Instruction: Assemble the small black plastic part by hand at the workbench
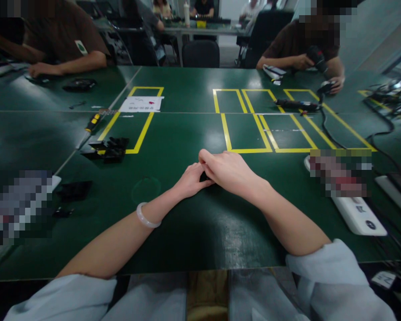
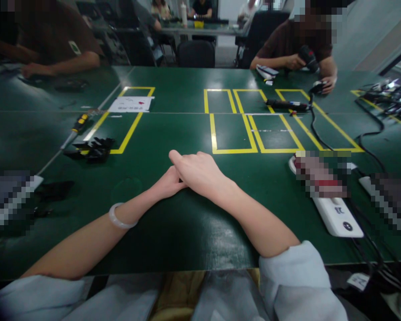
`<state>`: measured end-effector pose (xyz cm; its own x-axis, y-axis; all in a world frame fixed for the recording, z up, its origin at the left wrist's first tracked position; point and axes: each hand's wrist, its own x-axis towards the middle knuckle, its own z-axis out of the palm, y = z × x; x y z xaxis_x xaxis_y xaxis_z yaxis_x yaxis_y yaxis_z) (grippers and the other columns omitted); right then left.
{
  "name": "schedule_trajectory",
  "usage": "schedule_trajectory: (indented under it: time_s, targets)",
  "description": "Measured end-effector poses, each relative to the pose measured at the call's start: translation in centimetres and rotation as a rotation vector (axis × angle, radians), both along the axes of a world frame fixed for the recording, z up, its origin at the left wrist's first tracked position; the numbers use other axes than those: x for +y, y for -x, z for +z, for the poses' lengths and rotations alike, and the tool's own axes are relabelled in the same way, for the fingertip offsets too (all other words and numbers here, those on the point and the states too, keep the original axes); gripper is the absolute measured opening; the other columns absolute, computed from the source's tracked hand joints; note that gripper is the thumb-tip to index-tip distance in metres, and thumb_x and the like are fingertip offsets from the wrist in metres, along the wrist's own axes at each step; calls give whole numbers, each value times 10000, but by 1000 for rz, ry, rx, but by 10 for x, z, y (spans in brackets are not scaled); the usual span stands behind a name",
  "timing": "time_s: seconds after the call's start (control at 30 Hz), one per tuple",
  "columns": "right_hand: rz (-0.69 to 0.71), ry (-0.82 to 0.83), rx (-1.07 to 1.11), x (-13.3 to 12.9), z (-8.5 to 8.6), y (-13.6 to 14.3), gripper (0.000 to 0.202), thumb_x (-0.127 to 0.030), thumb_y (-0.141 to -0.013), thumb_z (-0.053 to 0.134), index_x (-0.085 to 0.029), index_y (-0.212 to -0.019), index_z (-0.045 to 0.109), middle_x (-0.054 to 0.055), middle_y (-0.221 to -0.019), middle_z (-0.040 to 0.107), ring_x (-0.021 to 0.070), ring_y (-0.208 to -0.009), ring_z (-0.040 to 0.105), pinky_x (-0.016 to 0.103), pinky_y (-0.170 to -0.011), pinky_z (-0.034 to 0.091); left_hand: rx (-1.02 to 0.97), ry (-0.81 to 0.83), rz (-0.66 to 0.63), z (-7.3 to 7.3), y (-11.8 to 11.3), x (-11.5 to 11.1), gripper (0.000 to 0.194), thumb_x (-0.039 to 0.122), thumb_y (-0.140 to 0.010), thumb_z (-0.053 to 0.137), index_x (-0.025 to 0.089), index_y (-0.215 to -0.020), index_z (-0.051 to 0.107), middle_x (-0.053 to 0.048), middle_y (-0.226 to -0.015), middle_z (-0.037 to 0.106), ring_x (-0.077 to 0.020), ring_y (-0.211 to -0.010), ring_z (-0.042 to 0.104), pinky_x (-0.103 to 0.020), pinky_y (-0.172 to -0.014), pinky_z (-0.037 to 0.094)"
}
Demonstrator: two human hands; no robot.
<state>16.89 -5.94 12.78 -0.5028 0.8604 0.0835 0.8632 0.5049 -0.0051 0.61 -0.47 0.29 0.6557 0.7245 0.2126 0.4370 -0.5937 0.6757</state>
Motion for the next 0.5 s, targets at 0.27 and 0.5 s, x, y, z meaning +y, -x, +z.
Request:
schedule_trajectory:
  time_s: [0.27, 0.5]
  targets:
    - [-28, 39, -11, -2, 4, 3, 242, -341, -1065, 369, -194, -1129, 550, 66, -873, 755, 215, -803, 709, 303, -611, 278, -4, 6, 26, -2, 0, -2, 309, 441, -886, 694, 185, -1059, 679, -110, -1186, 709, -350, -1147, 635, -510, -977, 519]
    - [-12, -4, 10, 0, -3, 0, 224, -249, -1041, 348, -184, -1144, 536, 61, -840, 747, 209, -731, 693, 302, -578, 253, -15, -3, -3, 0, -1, -1, 329, 422, -873, 713, 184, -1095, 667, -108, -1237, 694, -349, -1192, 620, -503, -1012, 507]
